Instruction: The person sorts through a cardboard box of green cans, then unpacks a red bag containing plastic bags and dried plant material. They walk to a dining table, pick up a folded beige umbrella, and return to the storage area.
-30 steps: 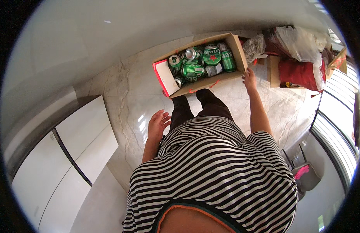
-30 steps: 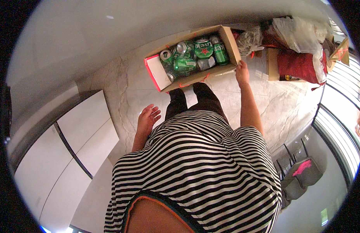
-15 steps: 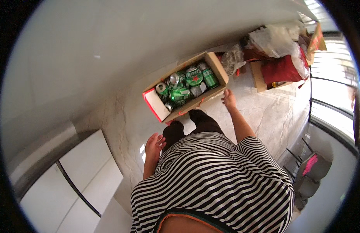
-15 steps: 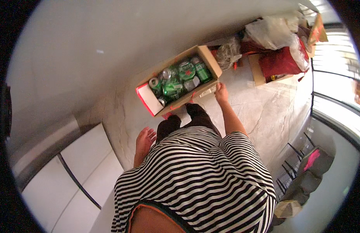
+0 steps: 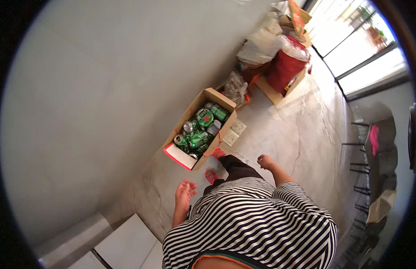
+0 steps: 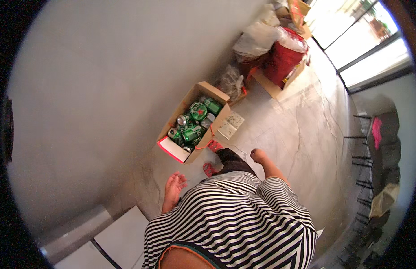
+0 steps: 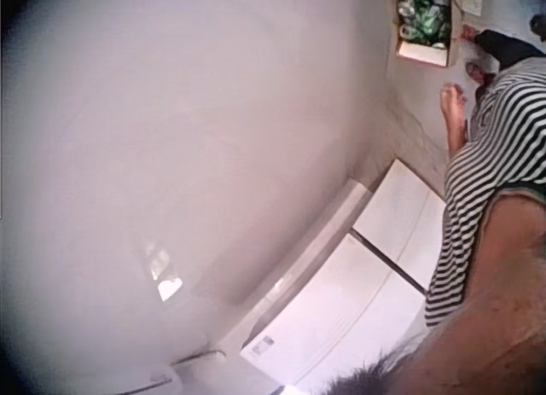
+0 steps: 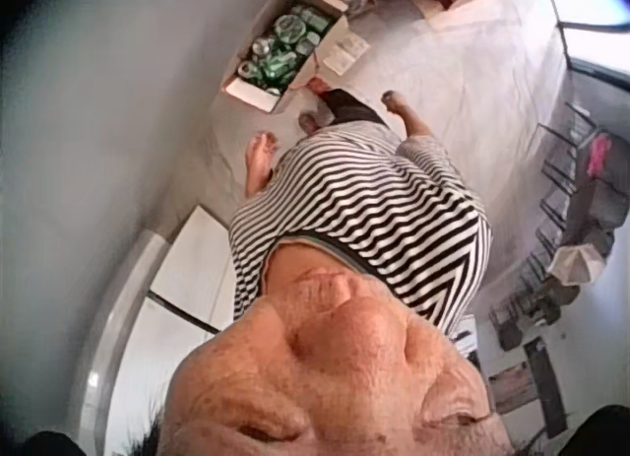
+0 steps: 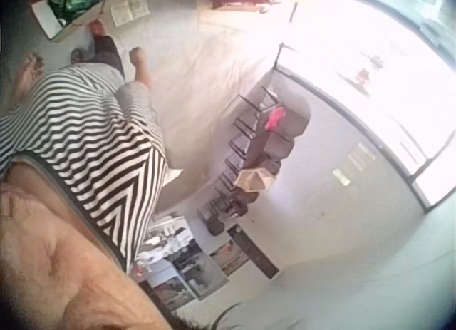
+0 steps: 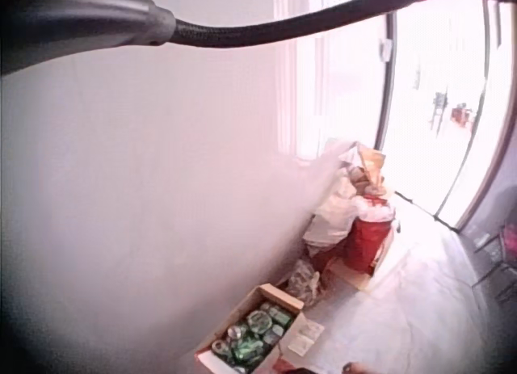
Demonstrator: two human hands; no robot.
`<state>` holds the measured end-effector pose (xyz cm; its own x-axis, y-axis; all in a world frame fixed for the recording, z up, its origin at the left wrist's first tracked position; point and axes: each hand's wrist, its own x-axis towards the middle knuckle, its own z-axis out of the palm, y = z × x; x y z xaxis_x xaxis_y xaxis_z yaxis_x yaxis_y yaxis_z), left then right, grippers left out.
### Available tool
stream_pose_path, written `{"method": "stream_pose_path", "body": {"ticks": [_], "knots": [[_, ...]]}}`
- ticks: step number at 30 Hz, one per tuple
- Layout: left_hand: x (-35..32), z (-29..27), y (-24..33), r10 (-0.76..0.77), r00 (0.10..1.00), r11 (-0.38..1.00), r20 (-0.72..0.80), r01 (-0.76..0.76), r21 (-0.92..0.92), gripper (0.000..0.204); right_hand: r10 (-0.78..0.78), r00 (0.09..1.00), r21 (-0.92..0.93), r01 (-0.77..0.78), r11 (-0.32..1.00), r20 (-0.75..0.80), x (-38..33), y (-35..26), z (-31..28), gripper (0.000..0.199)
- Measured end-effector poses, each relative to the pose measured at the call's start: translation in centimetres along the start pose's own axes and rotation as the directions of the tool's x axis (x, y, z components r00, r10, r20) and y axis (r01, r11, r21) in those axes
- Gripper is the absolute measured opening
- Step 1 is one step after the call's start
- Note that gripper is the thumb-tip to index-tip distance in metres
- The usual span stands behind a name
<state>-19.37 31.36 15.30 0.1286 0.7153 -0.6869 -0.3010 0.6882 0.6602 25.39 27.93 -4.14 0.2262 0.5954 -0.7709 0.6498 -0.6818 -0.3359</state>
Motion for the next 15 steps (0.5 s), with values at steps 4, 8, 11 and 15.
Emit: {"method": "stream_pose_path", "body": {"ticks": [4, 8, 11, 15], "knots": [[-1.8, 2.3, -3.1, -0.216, 0.897, 0.967, 0.385, 0.140, 0.215, 0.039, 0.090, 0.996, 0.045, -0.091, 0.995, 0.016, -5.0, 5.7, 3.7, 0.031], [-1.6, 4.5, -7.7, -0.444, 0.717, 0.878, 0.538, 0.229, 0.420, 0.041, 0.018, 0.999, -0.071, -0.015, 0.997, 0.050, -10.7, 10.0, 4.7, 0.037], [-0.1, 7.1, -7.0, -0.421, 0.815, 0.669, 0.398, -0.018, 0.743, 0.034, 0.084, 0.996, 0.008, -0.084, 0.996, 0.021, -11.7, 13.4, 4.9, 0.036], [1.7, 10.6, -7.3, -0.303, 0.891, 0.468, 0.339, -0.171, 0.867, 0.028, 0.145, 0.989, 0.124, -0.141, 0.982, -0.022, -11.2, 16.0, 3.1, 0.034]]}}
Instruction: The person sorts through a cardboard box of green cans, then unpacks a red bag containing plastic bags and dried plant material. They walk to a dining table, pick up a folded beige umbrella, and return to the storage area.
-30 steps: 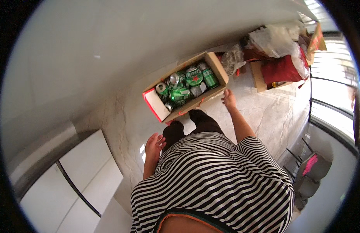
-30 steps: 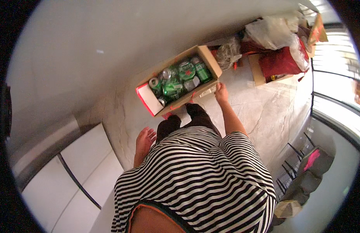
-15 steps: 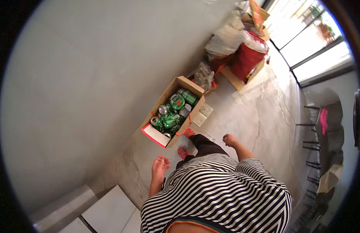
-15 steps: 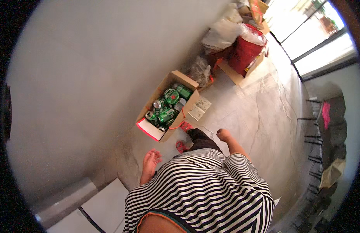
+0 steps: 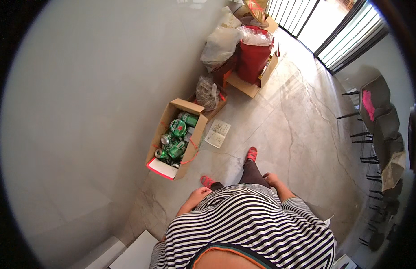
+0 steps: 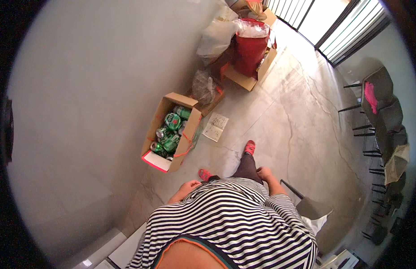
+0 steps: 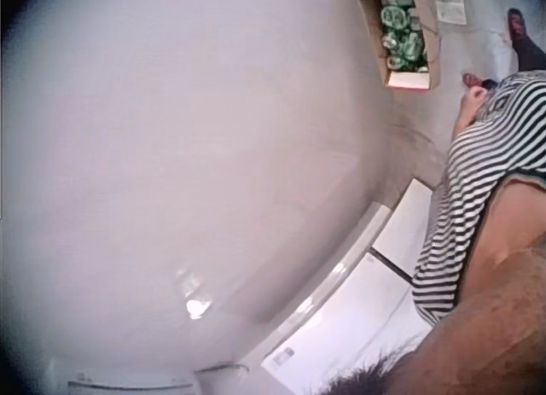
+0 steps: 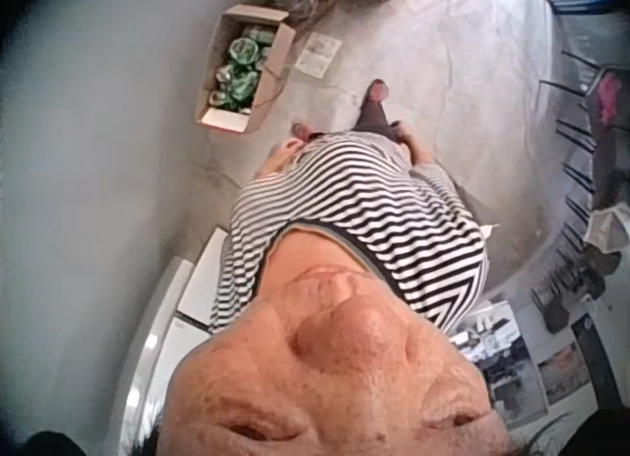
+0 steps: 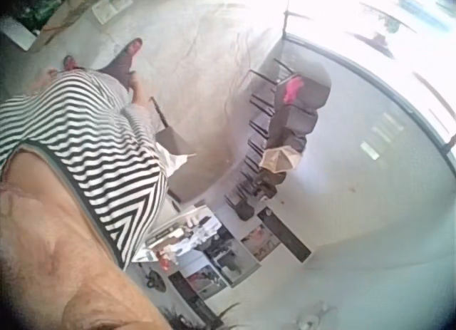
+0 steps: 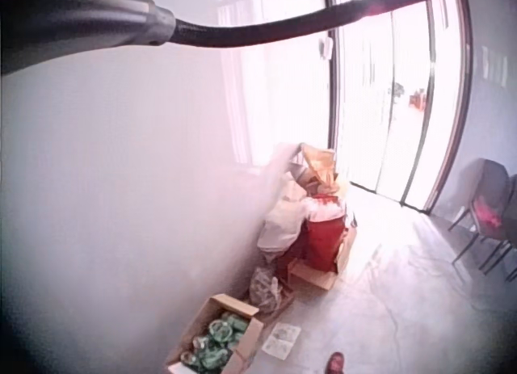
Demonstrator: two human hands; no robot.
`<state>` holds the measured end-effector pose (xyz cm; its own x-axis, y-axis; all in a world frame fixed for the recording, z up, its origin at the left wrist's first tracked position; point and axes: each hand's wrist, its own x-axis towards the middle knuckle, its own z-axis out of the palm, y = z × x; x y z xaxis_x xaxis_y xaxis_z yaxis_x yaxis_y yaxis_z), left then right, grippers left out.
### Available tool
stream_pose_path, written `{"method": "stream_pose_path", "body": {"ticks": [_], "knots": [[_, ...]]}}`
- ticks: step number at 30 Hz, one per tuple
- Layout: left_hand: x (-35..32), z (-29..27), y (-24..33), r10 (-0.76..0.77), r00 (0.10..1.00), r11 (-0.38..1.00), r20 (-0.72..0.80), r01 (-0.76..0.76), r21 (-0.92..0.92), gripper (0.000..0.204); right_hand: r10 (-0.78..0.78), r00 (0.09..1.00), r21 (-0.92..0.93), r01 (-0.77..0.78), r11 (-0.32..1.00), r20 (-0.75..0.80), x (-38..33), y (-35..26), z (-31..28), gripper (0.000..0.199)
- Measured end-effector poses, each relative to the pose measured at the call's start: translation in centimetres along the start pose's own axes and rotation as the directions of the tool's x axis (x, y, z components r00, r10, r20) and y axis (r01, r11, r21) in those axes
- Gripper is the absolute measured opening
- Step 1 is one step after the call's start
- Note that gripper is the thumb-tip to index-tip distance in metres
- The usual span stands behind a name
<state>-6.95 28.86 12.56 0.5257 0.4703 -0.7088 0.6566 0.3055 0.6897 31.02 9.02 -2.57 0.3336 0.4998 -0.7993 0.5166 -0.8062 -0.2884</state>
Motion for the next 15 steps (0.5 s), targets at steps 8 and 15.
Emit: {"method": "stream_pose_path", "body": {"ticks": [8, 15], "knots": [[12.2, 6.3, 10.7, 0.034, 0.997, 0.959, 0.068, -0.051, 0.279, 0.023, 0.188, 0.981, 0.757, -0.164, 0.632, 0.055, 4.6, 12.7, -7.9, 0.028], [21.2, 12.1, 27.6, 0.079, 0.996, 0.867, 0.028, -0.083, 0.491, 0.026, 0.440, 0.892, 0.774, -0.349, 0.528, 0.101, 4.3, 20.9, -19.1, 0.030]]}}
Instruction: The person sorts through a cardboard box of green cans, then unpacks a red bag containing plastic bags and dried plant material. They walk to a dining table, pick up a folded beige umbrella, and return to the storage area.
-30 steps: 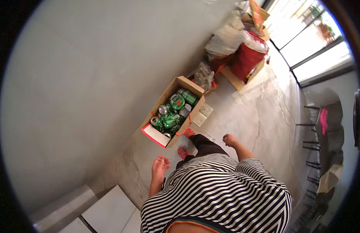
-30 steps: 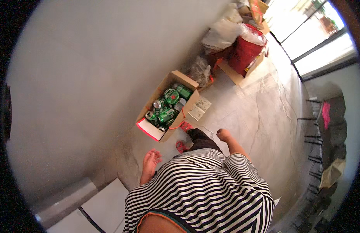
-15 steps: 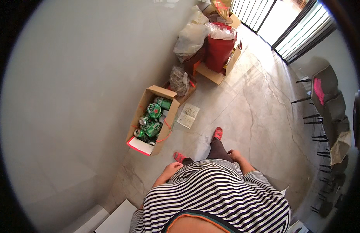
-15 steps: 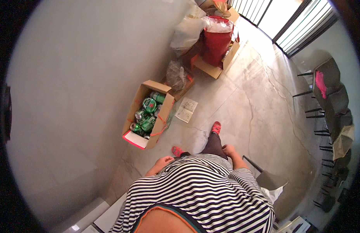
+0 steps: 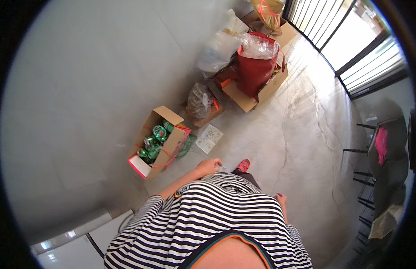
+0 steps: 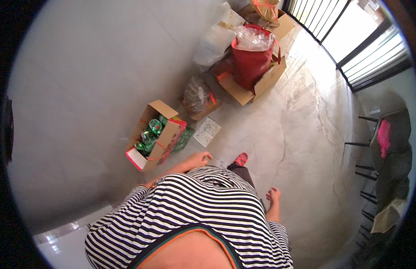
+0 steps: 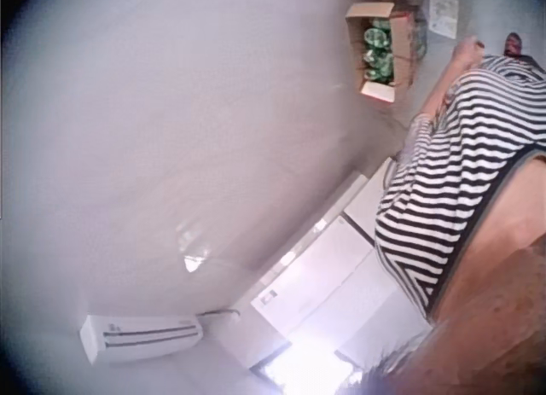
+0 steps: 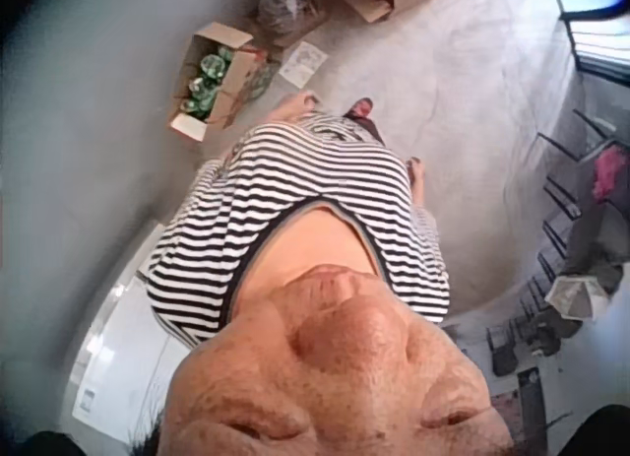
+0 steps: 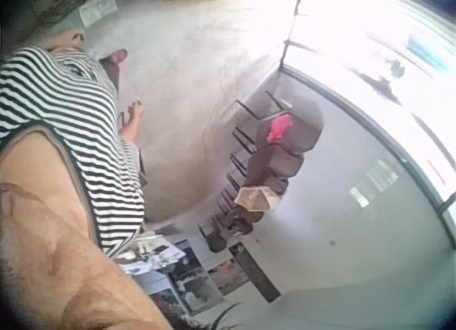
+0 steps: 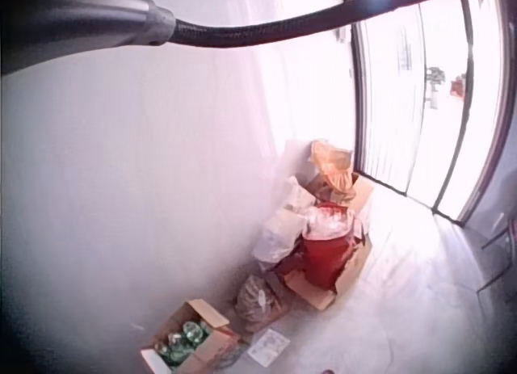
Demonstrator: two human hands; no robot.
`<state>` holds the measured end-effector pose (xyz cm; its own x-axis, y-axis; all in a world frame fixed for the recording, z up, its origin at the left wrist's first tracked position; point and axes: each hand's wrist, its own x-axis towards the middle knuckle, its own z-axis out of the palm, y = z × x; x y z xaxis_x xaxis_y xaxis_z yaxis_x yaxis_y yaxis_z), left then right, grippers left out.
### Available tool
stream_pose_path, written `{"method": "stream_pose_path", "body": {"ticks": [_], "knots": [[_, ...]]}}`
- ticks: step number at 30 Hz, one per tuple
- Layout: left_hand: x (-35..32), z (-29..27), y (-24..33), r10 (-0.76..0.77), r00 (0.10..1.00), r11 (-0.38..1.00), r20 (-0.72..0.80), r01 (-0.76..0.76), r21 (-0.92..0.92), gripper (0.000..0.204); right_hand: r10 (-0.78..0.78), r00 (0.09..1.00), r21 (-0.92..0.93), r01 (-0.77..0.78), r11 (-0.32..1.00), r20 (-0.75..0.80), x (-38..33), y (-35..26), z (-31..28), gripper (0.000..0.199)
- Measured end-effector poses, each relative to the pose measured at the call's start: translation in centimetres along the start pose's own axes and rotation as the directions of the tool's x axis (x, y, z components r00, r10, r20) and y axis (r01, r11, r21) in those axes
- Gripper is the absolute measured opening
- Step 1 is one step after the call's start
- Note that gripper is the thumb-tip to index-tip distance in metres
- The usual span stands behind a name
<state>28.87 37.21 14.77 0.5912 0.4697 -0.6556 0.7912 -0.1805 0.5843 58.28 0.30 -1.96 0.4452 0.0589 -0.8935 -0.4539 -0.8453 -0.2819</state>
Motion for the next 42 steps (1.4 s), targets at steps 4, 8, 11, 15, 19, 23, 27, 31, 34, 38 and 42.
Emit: {"method": "stream_pose_path", "body": {"ticks": [4, 8, 11, 15, 19, 23, 27, 31, 34, 38, 42], "knots": [[4.5, -0.6, 2.7, 0.100, 0.994, 0.981, -0.046, -0.106, -0.162, 0.028, 0.012, 1.000, 0.102, -0.012, 0.995, 0.004, 3.9, -1.8, -2.5, 0.032], [9.8, -2.3, 1.9, 0.064, 0.997, 0.958, -0.052, -0.076, -0.275, 0.028, -0.027, 0.997, 0.152, 0.015, 0.988, 0.076, 6.7, -7.4, -0.7, 0.032], [15.3, -5.5, 2.7, 0.041, 0.999, 0.889, -0.004, -0.038, -0.457, 0.032, -0.113, 0.983, 0.135, 0.093, 0.986, 0.146, 8.7, -11.9, 1.8, 0.031], [25.3, -12.4, 5.8, 0.115, 0.989, 0.790, -0.092, -0.147, -0.595, 0.033, -0.260, 0.946, -0.046, 0.273, 0.961, 0.192, 8.0, -20.5, 3.9, 0.028], [33.7, -20.7, 10.2, 0.118, 0.913, 0.874, -0.389, -0.282, -0.396, 0.029, -0.301, 0.942, -0.050, 0.311, 0.949, 0.148, 10.6, -24.4, 3.6, 0.027], [39.8, -27.7, 12.4, 0.093, 0.955, 0.819, -0.283, -0.235, -0.524, 0.030, -0.349, 0.932, -0.009, 0.352, 0.936, 0.095, 13.2, -28.1, 2.0, 0.026], [44.4, -30.6, 11.9, 0.043, 0.948, 0.855, -0.316, -0.199, -0.479, 0.027, -0.301, 0.949, 0.093, 0.293, 0.952, 0.092, 8.3, -40.2, 3.3, 0.027], [47.1, -31.2, 12.5, 0.073, 0.922, 0.913, -0.379, -0.215, -0.348, 0.024, -0.258, 0.952, -0.038, 0.268, 0.963, 0.163, 9.0, -47.2, 2.4, 0.026], [46.2, -31.7, 15.7, 0.124, 0.880, 0.960, -0.458, -0.224, -0.170, 0.023, -0.436, 0.887, -0.137, 0.456, 0.879, 0.150, 11.9, -52.9, 1.2, 0.027], [45.4, -30.6, 18.5, 0.046, 0.904, 0.944, -0.424, -0.179, -0.278, 0.021, -0.749, 0.651, -0.377, 0.729, 0.571, 0.126, 13.3, -66.0, 1.4, 0.033], [45.8, -27.1, 17.6, -0.057, 0.912, 0.932, -0.405, -0.096, -0.349, 0.029, -0.877, 0.374, -0.316, 0.907, 0.278, 0.303, 11.0, -80.3, 5.0, 0.050]]}}
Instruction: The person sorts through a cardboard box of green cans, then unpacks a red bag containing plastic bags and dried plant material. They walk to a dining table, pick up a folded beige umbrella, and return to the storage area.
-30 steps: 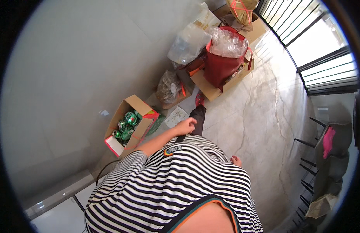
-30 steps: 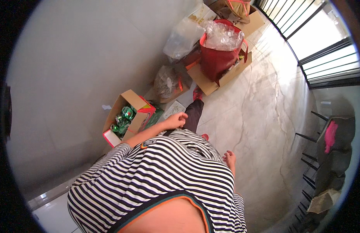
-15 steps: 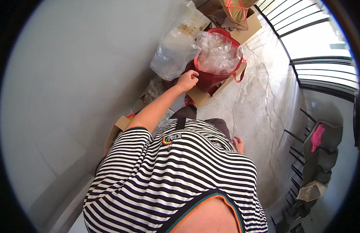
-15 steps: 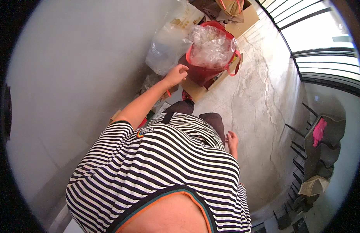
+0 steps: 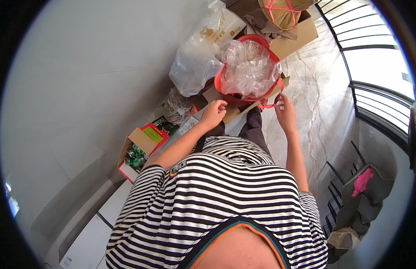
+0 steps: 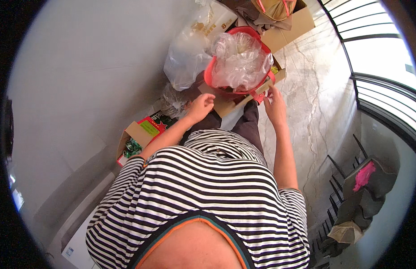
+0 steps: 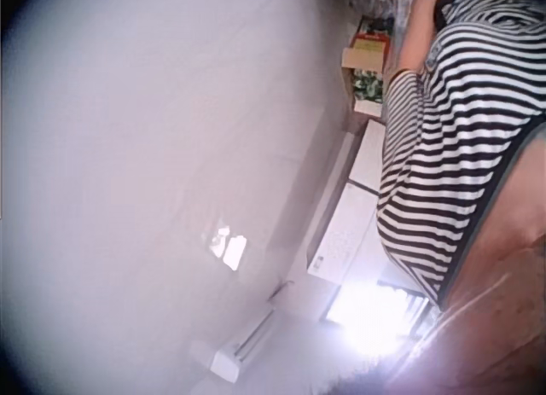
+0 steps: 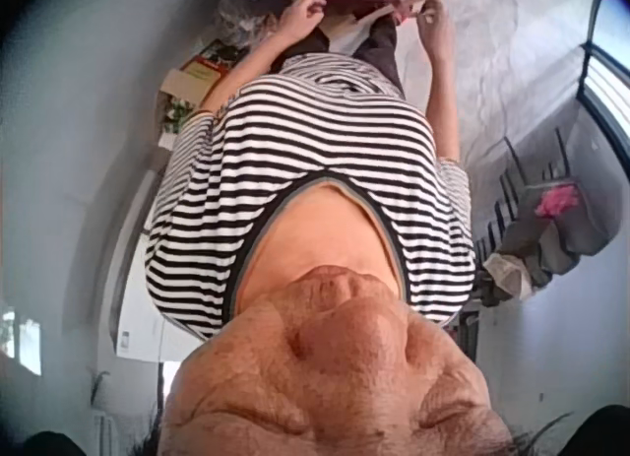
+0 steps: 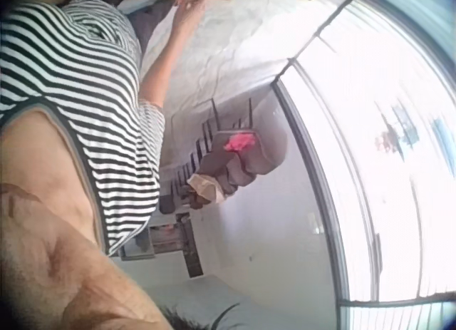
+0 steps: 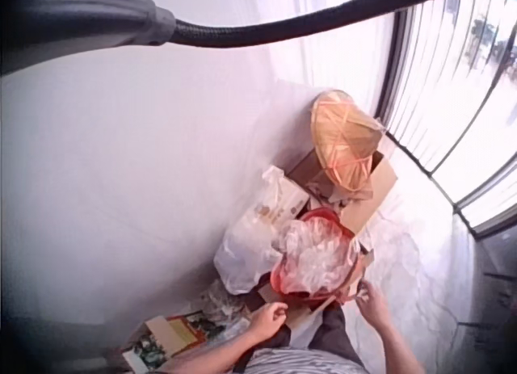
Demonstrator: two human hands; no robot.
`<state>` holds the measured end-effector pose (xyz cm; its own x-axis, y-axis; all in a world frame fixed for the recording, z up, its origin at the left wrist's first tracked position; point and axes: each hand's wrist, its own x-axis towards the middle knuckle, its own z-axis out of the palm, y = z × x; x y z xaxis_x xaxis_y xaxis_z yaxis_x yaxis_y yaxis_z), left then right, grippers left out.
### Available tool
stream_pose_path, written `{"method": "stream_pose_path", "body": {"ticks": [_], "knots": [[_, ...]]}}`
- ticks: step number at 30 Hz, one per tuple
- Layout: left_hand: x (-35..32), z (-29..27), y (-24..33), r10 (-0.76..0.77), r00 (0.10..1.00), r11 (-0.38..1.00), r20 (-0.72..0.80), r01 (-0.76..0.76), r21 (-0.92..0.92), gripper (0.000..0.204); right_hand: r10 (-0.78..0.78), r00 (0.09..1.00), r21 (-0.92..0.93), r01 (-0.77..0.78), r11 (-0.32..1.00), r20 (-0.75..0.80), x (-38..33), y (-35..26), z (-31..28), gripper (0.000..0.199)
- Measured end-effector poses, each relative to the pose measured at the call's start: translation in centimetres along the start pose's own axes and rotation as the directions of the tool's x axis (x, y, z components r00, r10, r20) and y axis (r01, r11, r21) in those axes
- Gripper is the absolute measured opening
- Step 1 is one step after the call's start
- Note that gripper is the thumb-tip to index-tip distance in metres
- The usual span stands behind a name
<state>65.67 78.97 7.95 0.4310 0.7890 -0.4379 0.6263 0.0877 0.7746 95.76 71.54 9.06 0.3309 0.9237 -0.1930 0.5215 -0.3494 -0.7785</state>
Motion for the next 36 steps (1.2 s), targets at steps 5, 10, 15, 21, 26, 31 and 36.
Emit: {"method": "stream_pose_path", "body": {"ticks": [5, 10, 15, 21, 26, 31, 36], "knots": [[1.4, 2.6, -0.4, -0.245, 0.939, 0.968, -0.242, 0.223, -0.115, 0.056, -0.406, 0.872, -0.355, 0.483, 0.800, 0.273, 11.7, -6.2, -0.3, 0.074], [4.7, 4.3, -0.4, -0.304, 0.920, 0.951, -0.247, 0.279, -0.132, 0.066, -0.424, 0.642, -0.506, 0.766, 0.398, 0.638, 20.1, -3.1, 5.8, 0.106], [5.1, 5.3, -0.6, -0.365, 0.917, 0.903, -0.161, 0.306, -0.303, 0.075, -0.213, 0.612, -0.501, 0.765, 0.404, 0.762, 21.8, -1.1, 11.1, 0.107], [6.1, 4.8, -0.6, -0.374, 0.926, 0.793, -0.053, 0.290, -0.536, 0.083, -0.148, 0.750, -0.537, 0.582, 0.611, 0.645, 20.2, 3.1, 16.3, 0.057], [6.4, 3.5, 0.3, -0.418, 0.908, 0.851, -0.007, 0.389, -0.354, 0.079, -0.349, 0.792, -0.338, 0.550, 0.764, 0.501, 20.6, 0.3, 10.9, 0.043], [5.0, 3.1, 0.0, -0.415, 0.908, 0.897, -0.058, 0.398, -0.194, 0.072, -0.210, 0.966, 0.278, 0.162, 0.947, 0.151, 23.1, 3.7, 2.1, 0.035], [4.1, 4.1, -1.4, -0.360, 0.927, 0.918, -0.107, 0.332, -0.218, 0.068, 0.147, 0.950, 0.549, 0.030, 0.835, -0.276, 21.5, 2.4, -9.3, 0.034]]}}
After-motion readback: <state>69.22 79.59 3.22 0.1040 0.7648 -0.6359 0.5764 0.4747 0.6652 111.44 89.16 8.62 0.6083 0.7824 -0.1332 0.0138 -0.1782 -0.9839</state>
